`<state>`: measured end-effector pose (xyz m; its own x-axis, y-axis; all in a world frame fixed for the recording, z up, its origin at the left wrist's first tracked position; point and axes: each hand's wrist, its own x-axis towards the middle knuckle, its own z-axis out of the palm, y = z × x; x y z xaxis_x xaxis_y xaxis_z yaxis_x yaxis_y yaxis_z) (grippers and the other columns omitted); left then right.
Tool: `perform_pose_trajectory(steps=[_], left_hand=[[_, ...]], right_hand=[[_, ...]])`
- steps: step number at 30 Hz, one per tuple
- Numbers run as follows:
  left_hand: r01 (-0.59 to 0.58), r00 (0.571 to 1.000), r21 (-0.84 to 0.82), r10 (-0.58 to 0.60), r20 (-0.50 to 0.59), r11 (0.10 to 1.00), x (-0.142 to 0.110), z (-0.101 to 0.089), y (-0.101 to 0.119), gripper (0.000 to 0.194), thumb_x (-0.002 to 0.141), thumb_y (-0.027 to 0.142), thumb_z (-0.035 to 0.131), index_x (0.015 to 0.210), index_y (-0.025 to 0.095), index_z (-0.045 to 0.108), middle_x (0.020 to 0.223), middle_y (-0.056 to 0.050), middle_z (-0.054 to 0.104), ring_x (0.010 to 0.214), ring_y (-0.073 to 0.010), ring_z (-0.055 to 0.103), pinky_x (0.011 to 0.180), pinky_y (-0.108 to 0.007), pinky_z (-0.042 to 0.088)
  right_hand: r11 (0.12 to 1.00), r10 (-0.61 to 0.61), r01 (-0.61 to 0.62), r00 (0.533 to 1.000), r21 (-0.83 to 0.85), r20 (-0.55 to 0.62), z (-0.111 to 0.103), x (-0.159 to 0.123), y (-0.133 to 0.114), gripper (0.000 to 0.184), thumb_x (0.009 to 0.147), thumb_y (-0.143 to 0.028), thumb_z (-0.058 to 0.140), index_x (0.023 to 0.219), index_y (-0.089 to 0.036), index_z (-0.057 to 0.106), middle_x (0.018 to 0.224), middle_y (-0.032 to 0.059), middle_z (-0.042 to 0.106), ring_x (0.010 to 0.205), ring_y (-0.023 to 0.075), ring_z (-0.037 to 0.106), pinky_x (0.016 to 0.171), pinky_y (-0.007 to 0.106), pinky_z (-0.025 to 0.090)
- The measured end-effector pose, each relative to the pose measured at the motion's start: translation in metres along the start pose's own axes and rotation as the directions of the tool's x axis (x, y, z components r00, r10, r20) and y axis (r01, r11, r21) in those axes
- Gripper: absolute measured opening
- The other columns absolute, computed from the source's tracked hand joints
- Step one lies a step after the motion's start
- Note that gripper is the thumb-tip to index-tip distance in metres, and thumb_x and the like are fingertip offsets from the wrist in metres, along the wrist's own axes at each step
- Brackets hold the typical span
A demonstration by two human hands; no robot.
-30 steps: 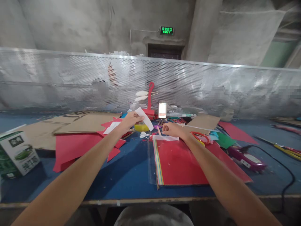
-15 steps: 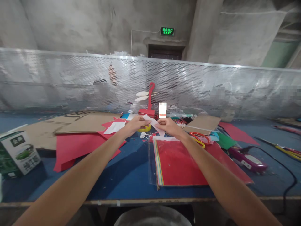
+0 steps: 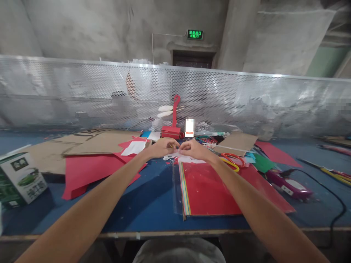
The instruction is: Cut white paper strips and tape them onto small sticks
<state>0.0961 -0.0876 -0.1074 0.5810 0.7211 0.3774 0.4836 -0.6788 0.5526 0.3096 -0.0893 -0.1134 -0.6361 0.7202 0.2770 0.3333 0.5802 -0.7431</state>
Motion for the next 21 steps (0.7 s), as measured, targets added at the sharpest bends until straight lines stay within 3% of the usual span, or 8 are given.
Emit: perform_pose_trajectory(steps=[5,11,14,18,21], left_hand=[[-0.005,0.996,0.115,-0.006,0.092,0.993,-0.003,0.000,0.012,0.021,0.082,0.032,0.055,0.090,0.017,0.068,0.075,-0.002,0.060,0.065,-0.0125,0.050,0.060,-0.024,0.036],[0.044,0.993,0.093,-0.054,0.107,0.995,-0.002,0.002,0.014,0.026,0.081,0.039,0.055,0.075,0.015,0.063,0.065,0.000,0.053,0.059,-0.0112,0.045,0.054,-0.023,0.031],[0.131,0.987,-0.003,-0.131,0.096,0.991,-0.002,0.002,0.013,0.025,0.077,0.039,0.059,0.072,0.015,0.063,0.061,0.001,0.052,0.056,-0.0107,0.043,0.052,-0.023,0.029],[0.211,0.976,-0.245,-0.189,0.110,0.946,-0.008,-0.001,0.020,0.021,0.074,0.037,0.064,0.068,0.017,0.063,0.060,0.000,0.053,0.054,-0.0104,0.043,0.051,-0.024,0.031],[0.253,0.965,-0.371,-0.209,0.156,0.893,-0.013,-0.002,0.026,0.016,0.075,0.034,0.065,0.071,0.018,0.063,0.062,-0.001,0.054,0.055,-0.0107,0.045,0.052,-0.024,0.035]], right_hand=[[0.999,-0.027,0.026,0.999,-0.022,-0.025,0.000,0.002,0.006,0.034,0.076,-0.045,0.065,0.087,-0.013,0.063,0.070,0.0024,0.063,0.053,0.0088,0.046,0.047,0.020,0.031],[0.997,-0.027,0.024,0.999,-0.075,-0.029,-0.002,0.000,0.006,0.030,0.079,-0.044,0.062,0.087,-0.016,0.055,0.061,-0.0024,0.056,0.052,0.0095,0.044,0.049,0.021,0.031],[0.987,-0.063,0.058,0.998,-0.147,-0.029,-0.002,-0.005,-0.001,0.028,0.082,-0.041,0.060,0.096,-0.018,0.050,0.068,-0.0024,0.059,0.057,0.0111,0.048,0.054,0.022,0.034],[0.911,-0.220,0.219,0.975,-0.350,0.039,0.003,-0.010,-0.013,0.042,0.074,-0.035,0.070,0.108,-0.022,0.047,0.091,0.0012,0.061,0.073,0.0148,0.053,0.065,0.024,0.037],[0.845,-0.311,0.301,0.949,-0.442,0.052,0.006,-0.010,-0.019,0.030,0.076,-0.019,0.063,0.103,-0.021,0.050,0.096,0.0029,0.061,0.079,0.0163,0.054,0.070,0.025,0.037]])
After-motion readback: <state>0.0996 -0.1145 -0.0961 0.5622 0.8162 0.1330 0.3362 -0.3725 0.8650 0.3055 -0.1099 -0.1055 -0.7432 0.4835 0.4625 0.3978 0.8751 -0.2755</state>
